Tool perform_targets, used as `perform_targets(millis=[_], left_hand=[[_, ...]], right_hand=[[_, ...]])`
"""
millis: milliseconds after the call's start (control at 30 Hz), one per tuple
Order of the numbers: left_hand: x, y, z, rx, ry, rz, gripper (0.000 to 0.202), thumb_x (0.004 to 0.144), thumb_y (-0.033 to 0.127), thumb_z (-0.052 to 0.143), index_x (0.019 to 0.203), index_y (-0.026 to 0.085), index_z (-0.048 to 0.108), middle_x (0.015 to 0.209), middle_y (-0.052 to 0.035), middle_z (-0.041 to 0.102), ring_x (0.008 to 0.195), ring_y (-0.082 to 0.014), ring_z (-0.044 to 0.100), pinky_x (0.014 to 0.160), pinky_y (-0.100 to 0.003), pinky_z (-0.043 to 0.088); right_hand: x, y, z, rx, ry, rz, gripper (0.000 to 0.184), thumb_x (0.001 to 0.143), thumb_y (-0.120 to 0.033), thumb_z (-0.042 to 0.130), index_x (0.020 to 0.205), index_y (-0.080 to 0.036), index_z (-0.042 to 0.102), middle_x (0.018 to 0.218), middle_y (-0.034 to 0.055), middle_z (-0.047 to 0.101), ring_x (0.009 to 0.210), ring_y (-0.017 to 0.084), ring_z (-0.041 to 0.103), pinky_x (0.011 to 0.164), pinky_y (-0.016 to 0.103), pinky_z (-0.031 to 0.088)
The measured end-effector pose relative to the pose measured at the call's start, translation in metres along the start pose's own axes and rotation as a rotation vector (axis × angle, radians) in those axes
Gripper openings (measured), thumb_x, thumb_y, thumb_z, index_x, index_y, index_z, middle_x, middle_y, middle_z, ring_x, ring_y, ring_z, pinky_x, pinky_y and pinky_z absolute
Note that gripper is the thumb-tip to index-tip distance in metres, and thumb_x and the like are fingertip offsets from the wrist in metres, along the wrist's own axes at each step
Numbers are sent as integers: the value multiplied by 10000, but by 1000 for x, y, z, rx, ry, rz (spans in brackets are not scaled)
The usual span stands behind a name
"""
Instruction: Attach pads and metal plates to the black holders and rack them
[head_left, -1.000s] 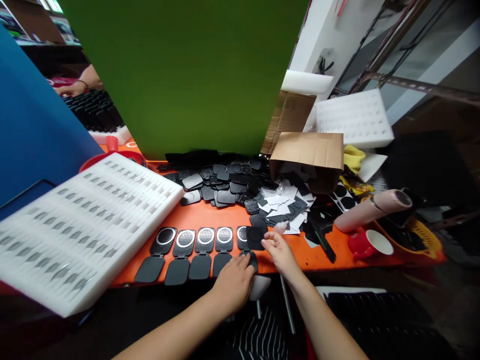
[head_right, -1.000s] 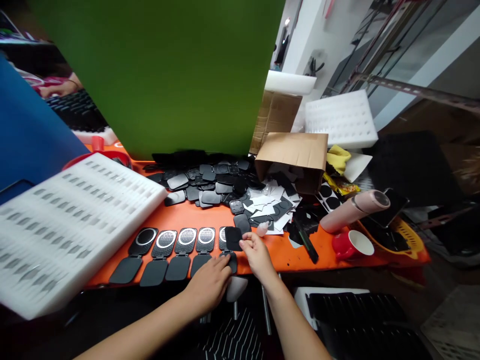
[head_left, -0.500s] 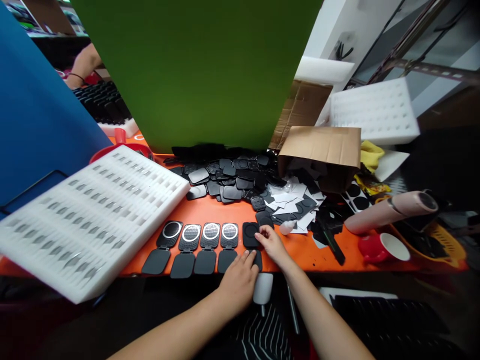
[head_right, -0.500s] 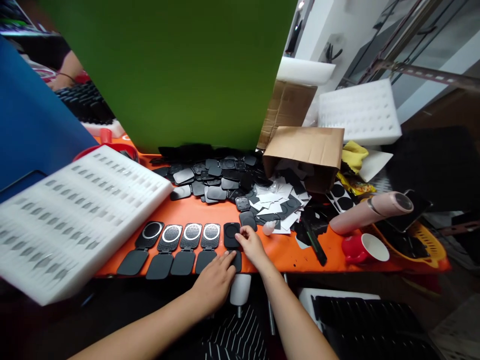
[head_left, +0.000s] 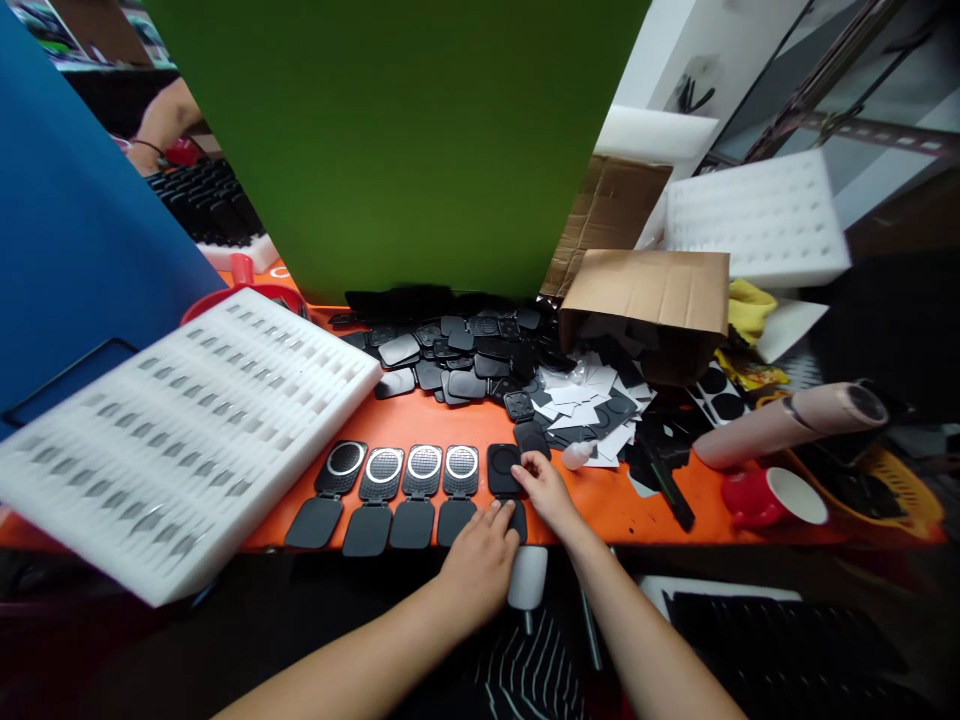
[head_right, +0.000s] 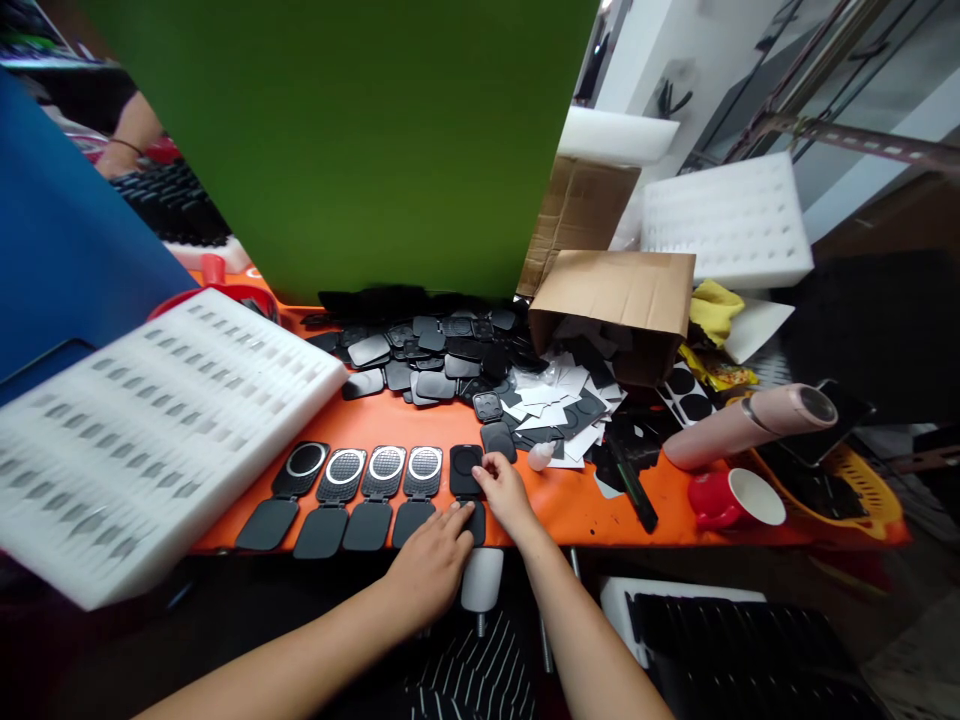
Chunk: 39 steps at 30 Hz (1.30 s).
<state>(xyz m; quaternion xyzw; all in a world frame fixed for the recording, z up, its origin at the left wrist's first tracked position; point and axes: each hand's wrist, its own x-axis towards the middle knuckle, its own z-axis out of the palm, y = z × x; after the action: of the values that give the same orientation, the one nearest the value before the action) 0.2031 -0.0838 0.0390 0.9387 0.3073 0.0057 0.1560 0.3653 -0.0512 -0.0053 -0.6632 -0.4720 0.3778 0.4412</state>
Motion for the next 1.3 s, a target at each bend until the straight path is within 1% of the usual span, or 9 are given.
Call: perform_targets(millis=[267, 500, 600, 767, 1067, 1300], left_hand=[[0, 1, -1, -25, -22, -17, 260, 827, 121, 338, 971, 105, 554, 1310, -149, 383, 1186, -273, 364, 974, -413, 285], [1, 1, -1, -31, -44, -20, 268, 829, 114, 333, 982, 109, 553, 1325, -147, 363, 1203, -270, 341, 983, -417, 271], [1, 1, 1, -32, -49, -20, 261, 826, 115, 339, 967, 110, 559, 1327, -149, 359, 1212, -269, 326, 984, -419, 265], [1, 1, 2, -34, -24, -17, 254, 823, 115, 346, 967, 110, 555, 1323, -146, 366, 1212, -263, 325, 987, -408, 257], [2, 0, 0, -31, -35, -3, 255, 817, 113, 347, 963, 108, 556, 1322, -149, 366, 1206, -266, 335, 982, -414, 261], [2, 0, 2, -52, -23, -7, 258, 808, 104, 348, 955, 110, 560, 1324, -146, 364, 1204, -267, 338, 979, -417, 265]], right_hand=[[-1, 6, 5, -45, 77, 9, 237, 701, -417, 514, 749, -185, 507, 638, -8, 511, 595, 141, 487, 575, 256, 404], [-3, 9, 9, -58, 118, 6, 215, 708, -394, 504, 757, -185, 512, 646, -3, 521, 607, 143, 493, 580, 256, 410], [-4, 8, 10, -60, 129, 10, 214, 706, -393, 505, 757, -186, 517, 643, -1, 529, 602, 144, 497, 574, 256, 415], [-6, 3, 10, -65, 148, 16, 221, 710, -400, 499, 756, -185, 520, 653, 7, 542, 604, 146, 505, 572, 255, 415], [-10, -3, 11, -143, 166, 10, 195, 730, -384, 477, 755, -195, 516, 660, 3, 556, 606, 146, 518, 570, 250, 406], [-12, -11, 12, -189, 189, -4, 194, 739, -377, 461, 756, -194, 524, 682, 15, 576, 608, 149, 522, 573, 252, 403]])
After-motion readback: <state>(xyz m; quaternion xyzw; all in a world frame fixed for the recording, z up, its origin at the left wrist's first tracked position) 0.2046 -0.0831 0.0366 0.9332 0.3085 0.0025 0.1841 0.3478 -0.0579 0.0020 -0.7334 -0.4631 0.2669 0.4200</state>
